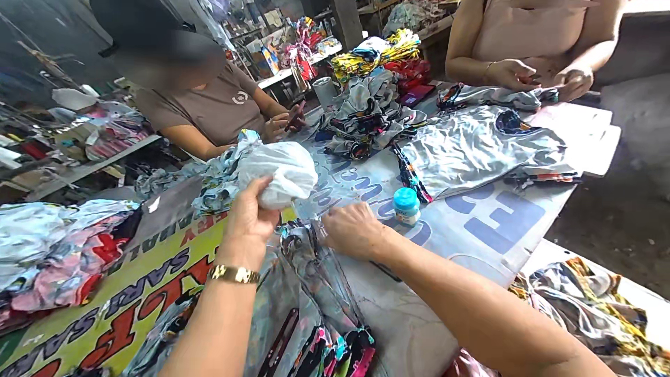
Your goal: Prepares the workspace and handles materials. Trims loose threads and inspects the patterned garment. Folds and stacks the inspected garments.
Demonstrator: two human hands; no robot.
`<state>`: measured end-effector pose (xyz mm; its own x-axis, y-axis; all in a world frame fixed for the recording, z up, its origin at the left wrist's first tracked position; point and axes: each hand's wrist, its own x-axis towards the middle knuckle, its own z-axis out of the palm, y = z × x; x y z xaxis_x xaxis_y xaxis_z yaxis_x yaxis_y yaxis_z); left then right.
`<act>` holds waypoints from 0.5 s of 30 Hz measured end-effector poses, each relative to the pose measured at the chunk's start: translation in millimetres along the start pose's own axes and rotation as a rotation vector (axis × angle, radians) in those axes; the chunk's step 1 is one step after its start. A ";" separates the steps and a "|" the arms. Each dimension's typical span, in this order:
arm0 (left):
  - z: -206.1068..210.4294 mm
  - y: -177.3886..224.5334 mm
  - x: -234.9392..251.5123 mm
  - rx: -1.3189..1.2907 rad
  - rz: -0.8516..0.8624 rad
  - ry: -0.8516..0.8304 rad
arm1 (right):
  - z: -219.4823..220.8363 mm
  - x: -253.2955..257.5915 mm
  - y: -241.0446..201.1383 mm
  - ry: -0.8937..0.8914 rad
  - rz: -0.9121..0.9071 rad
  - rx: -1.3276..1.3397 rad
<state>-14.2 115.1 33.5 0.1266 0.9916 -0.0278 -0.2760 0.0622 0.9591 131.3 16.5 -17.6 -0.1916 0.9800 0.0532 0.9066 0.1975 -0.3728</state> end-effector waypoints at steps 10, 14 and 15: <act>73.1 -79.7 62.2 0.520 -0.250 -0.377 | -7.0 -16.2 -18.1 -0.197 -0.282 -0.075; 101.8 -101.5 78.1 0.677 -0.217 -0.503 | -2.4 -13.0 -16.3 -0.205 -0.242 -0.071; 106.7 -103.0 84.7 0.804 -0.153 -0.526 | 0.0 -11.9 -15.8 -0.201 -0.243 -0.072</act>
<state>126.6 180.6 -37.6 0.5707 0.7893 -0.2266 0.4875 -0.1036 0.8670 119.2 1.7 -12.3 -0.4693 0.8814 -0.0537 0.8483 0.4330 -0.3048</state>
